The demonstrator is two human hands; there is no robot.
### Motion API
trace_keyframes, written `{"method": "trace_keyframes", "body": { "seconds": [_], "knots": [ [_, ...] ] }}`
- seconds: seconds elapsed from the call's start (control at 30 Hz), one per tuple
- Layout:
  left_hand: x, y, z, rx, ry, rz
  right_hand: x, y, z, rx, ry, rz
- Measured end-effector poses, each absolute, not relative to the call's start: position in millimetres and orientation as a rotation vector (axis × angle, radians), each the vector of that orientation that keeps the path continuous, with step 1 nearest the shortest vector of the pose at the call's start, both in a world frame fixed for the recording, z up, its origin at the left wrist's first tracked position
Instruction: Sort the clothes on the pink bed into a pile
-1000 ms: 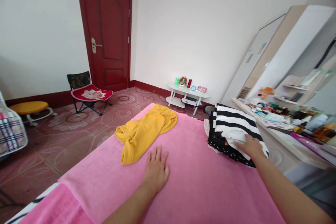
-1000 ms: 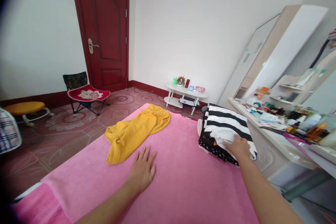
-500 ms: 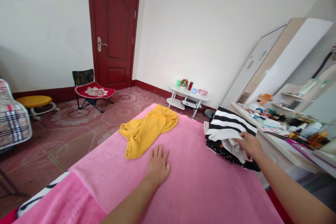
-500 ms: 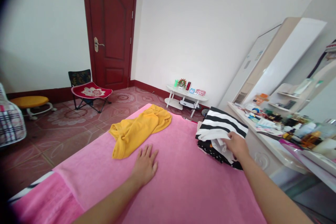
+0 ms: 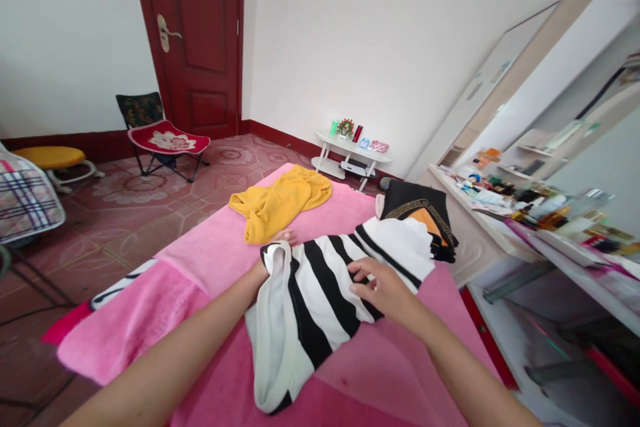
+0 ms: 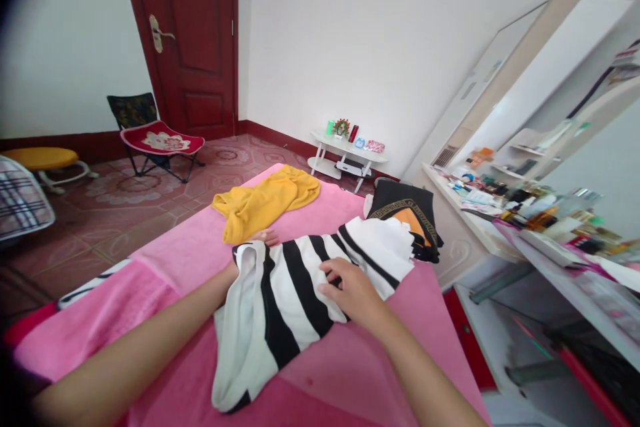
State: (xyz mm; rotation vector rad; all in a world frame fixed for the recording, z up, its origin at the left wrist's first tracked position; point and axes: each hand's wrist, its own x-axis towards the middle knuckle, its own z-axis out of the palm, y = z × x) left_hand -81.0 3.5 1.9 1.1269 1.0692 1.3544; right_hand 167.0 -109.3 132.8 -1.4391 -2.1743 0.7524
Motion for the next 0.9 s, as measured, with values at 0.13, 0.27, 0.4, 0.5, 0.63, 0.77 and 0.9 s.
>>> {"method": "trace_keyframes", "body": {
  "seconds": [0.13, 0.27, 0.4, 0.5, 0.63, 0.77, 0.9],
  "knots": [
    [-81, -20, -1, 1.334, 0.973, 1.274, 223, -74, 52, -1.626, -1.87, 0.342],
    [-65, -56, 14, 1.612, 1.042, 1.251, 239, -59, 12, -1.73, -1.681, 0.229],
    [-43, -98, 43, 2.238, 1.21, 0.985, 225, -65, 0, -1.702, -1.42, 0.173],
    [-29, -120, 56, 2.501, 1.128, 0.787, 221, -71, -2, -1.624, -1.31, 0.203],
    [-19, -123, 59, 2.404, 1.21, 0.841, 224, -76, -2, -1.552, -1.229, 0.269],
    [-13, -129, 78, 2.085, 1.132, 1.051, 227, -80, -2, -1.515, -1.107, 0.188],
    [7, -168, 95, 2.15, 0.608, 0.929, 237, -81, -2, -1.502, -0.951, 0.117]
  ]
}}
